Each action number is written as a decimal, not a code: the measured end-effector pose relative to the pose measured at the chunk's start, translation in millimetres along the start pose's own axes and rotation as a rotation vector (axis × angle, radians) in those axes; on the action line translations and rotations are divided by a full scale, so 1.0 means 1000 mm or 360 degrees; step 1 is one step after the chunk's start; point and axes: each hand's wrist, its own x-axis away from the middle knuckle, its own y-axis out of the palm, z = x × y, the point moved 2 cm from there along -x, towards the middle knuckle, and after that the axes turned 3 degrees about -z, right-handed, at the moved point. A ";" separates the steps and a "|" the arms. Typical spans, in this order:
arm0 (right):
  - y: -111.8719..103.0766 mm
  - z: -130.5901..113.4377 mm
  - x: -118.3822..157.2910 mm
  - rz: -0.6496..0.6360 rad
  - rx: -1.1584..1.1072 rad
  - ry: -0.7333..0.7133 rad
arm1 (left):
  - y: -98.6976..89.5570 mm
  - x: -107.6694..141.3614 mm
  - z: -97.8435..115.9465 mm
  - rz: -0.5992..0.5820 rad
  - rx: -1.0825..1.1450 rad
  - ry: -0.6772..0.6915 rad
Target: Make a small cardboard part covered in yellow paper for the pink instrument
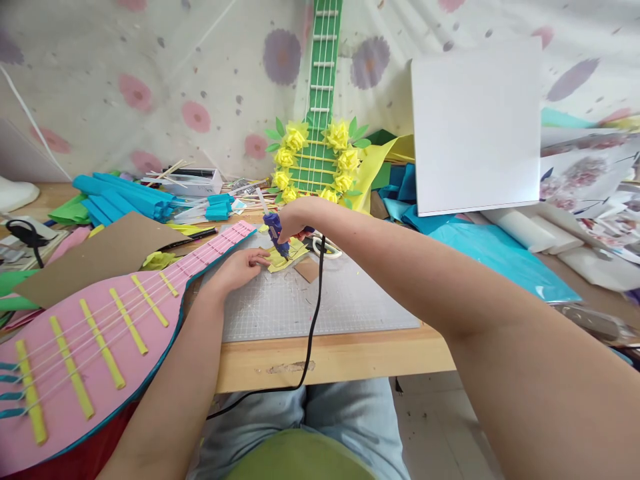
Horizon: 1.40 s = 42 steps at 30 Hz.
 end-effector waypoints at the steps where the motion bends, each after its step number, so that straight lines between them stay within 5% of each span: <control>1: 0.000 0.001 0.000 0.0002 0.0001 0.0013 | 0.000 0.000 0.001 -0.0007 -0.0001 -0.0005; 11: 0.000 0.009 -0.005 -0.0121 0.0109 -0.0014 | -0.001 0.004 0.007 0.0036 -0.0117 0.0006; 21: -0.001 0.013 -0.012 -0.0053 -0.0183 0.0049 | 0.001 0.008 0.018 0.0045 -0.0302 0.0023; 27: -0.009 0.051 0.012 0.0204 -0.0638 -0.0063 | 0.000 0.007 0.015 0.0088 -0.0281 -0.0007; 31: 0.022 0.093 0.023 0.0689 -0.1259 -0.0189 | -0.002 0.006 0.014 0.0178 -0.0290 -0.0082; 36: 0.099 0.132 0.003 0.1427 -0.2036 0.0004 | 0.002 0.007 0.018 0.0161 -0.0123 -0.0007; 39: 0.134 0.137 -0.012 0.1547 -0.2048 0.0269 | 0.012 0.008 0.022 -0.0013 -0.0081 0.0068; 42: 0.150 0.132 -0.021 0.1544 -0.1791 0.0549 | 0.022 0.007 0.024 0.0007 -0.0192 0.0055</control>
